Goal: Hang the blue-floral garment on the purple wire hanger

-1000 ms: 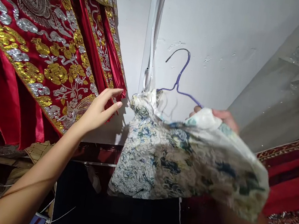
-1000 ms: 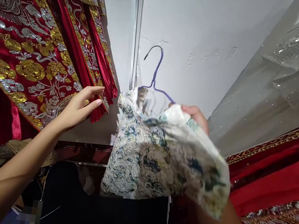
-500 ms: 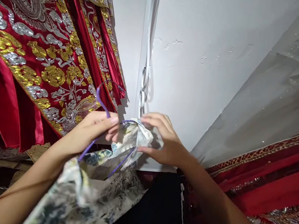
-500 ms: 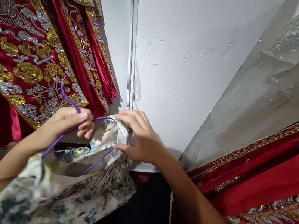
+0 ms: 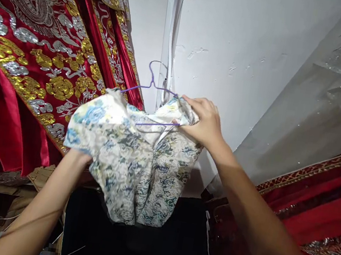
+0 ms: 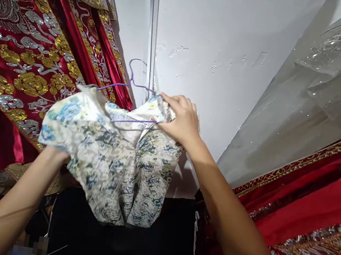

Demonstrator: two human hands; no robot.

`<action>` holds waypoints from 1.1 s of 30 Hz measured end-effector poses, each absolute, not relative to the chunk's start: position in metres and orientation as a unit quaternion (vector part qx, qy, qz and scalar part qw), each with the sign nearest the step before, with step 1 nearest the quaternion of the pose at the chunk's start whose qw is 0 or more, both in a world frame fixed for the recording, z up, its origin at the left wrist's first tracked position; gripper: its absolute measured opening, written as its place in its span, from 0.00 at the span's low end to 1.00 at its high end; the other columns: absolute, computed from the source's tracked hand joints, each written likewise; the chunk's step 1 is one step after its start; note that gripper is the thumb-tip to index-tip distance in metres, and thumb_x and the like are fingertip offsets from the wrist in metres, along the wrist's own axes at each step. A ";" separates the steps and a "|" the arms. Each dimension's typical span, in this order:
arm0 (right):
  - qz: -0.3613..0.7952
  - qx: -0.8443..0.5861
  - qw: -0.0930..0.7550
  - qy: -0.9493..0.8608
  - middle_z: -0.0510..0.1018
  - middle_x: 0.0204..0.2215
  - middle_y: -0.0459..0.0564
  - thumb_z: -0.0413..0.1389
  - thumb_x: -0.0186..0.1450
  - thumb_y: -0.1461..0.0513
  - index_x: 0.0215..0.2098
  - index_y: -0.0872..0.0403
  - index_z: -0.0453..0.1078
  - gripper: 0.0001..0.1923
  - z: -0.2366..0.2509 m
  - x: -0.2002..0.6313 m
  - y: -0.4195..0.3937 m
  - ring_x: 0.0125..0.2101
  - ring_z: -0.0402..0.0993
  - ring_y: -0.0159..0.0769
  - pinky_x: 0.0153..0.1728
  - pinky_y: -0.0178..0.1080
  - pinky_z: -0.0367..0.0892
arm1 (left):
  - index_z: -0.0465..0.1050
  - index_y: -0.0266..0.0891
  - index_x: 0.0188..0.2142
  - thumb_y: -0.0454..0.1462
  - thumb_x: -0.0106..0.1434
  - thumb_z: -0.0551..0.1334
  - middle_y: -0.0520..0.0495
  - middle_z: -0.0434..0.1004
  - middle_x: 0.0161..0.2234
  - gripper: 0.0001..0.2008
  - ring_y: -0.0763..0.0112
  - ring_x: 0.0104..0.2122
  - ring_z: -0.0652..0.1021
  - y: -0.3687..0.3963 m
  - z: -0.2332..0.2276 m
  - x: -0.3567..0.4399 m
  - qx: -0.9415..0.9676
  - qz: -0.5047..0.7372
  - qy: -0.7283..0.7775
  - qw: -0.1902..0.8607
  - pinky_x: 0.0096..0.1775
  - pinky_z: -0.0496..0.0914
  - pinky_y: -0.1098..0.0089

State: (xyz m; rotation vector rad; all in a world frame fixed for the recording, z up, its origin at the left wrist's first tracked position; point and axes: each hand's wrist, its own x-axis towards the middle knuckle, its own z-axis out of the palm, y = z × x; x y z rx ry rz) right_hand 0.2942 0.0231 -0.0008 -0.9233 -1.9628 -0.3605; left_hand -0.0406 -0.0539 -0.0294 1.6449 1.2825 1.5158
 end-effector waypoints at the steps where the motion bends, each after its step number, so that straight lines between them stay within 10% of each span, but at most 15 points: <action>1: -0.156 -0.391 0.458 -0.783 0.74 0.49 0.54 0.65 0.58 0.49 0.65 0.44 0.66 0.38 0.000 0.299 0.022 0.50 0.68 0.53 0.51 0.54 0.63 | 0.77 0.34 0.45 0.54 0.73 0.33 0.39 0.83 0.40 0.39 0.63 0.43 0.81 -0.056 -0.044 -0.039 0.583 0.590 0.467 0.305 0.45 0.77 0.61; 8: -0.155 -0.472 0.439 -0.749 0.72 0.53 0.55 0.65 0.57 0.54 0.66 0.45 0.64 0.39 -0.041 0.307 -0.028 0.53 0.67 0.57 0.55 0.58 0.60 | 0.78 0.44 0.48 0.69 0.58 0.51 0.42 0.82 0.48 0.39 0.53 0.55 0.77 -0.088 -0.157 -0.005 0.339 0.697 0.439 0.455 0.52 0.74 0.59; 13: -0.024 -0.481 0.553 -0.680 0.69 0.61 0.55 0.56 0.63 0.60 0.63 0.48 0.65 0.29 -0.095 0.287 -0.046 0.60 0.64 0.52 0.61 0.56 0.58 | 0.79 0.40 0.44 0.48 0.50 0.75 0.43 0.83 0.45 0.24 0.55 0.49 0.80 -0.105 -0.198 0.014 0.357 0.650 0.489 0.459 0.50 0.73 0.64; 16: 0.183 -0.518 0.614 -0.566 0.77 0.47 0.56 0.53 0.65 0.55 0.53 0.53 0.69 0.20 -0.142 0.261 -0.047 0.44 0.75 0.45 0.44 0.46 0.70 | 0.80 0.39 0.46 0.43 0.51 0.76 0.43 0.85 0.43 0.23 0.55 0.44 0.83 -0.116 -0.206 0.022 0.305 0.641 0.484 0.512 0.46 0.75 0.64; 23: 0.494 -0.521 0.409 -0.564 0.72 0.19 0.46 0.52 0.64 0.47 0.19 0.52 0.65 0.23 -0.217 0.193 -0.038 0.25 0.68 0.36 0.30 0.38 0.63 | 0.81 0.38 0.45 0.42 0.49 0.76 0.43 0.85 0.42 0.23 0.54 0.42 0.83 -0.137 -0.201 0.020 0.302 0.632 0.467 0.540 0.47 0.75 0.63; 33: 0.541 -0.489 0.475 -0.493 0.62 0.13 0.44 0.52 0.65 0.41 0.15 0.51 0.59 0.30 -0.229 0.211 -0.102 0.18 0.58 0.32 0.23 0.37 0.54 | 0.66 0.46 0.51 0.44 0.62 0.66 0.40 0.68 0.55 0.19 0.55 0.58 0.70 -0.141 -0.240 0.052 0.442 0.625 0.631 0.128 0.61 0.64 0.56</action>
